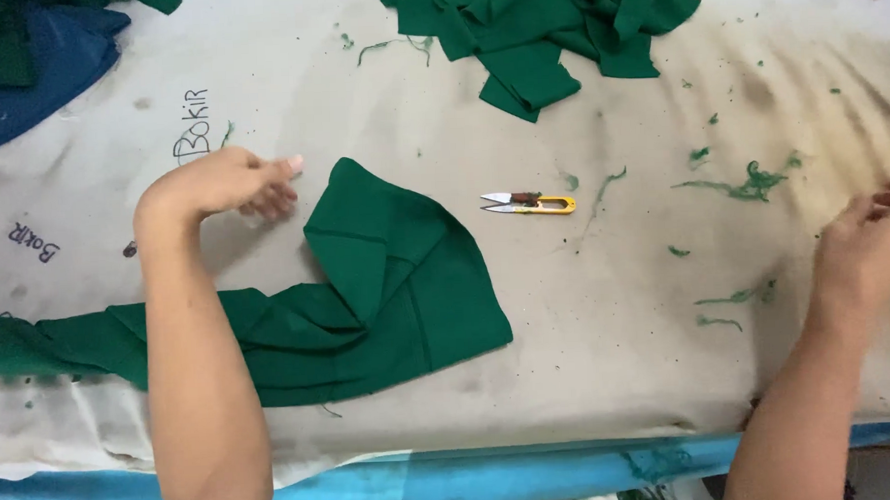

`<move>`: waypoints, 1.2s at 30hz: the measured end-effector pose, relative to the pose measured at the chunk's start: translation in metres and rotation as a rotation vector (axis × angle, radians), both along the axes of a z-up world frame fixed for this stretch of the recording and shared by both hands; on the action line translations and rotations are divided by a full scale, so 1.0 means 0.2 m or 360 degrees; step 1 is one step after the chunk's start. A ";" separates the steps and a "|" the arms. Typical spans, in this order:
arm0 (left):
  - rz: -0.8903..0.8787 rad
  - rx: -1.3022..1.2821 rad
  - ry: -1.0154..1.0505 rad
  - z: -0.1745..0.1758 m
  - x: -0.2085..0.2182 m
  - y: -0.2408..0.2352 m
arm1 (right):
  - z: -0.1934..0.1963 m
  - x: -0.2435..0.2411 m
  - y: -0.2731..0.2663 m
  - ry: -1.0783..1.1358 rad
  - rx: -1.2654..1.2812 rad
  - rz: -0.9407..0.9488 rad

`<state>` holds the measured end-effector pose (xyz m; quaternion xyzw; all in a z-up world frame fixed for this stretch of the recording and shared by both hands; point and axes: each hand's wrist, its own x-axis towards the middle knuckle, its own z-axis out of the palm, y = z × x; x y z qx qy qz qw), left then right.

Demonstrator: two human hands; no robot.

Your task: Trimming excess material and threads from green fabric pieces using thread snips on a cutting table.

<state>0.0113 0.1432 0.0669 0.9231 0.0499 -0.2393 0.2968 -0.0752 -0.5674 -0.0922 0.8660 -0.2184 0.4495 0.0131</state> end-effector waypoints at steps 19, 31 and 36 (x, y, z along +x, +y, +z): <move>-0.0416 -0.0391 -0.0741 -0.27 0.12 -0.03 | 0.13 0.32 1.63 0.1053 0.0110 0.1513; -0.0850 0.0124 -0.2014 -0.23 0.43 -0.28 | 0.29 -0.11 1.94 0.1234 -0.0211 0.2715; -0.0991 0.0327 -0.2291 -0.12 0.77 -0.31 | 0.19 0.03 1.87 0.0890 -0.0092 0.2580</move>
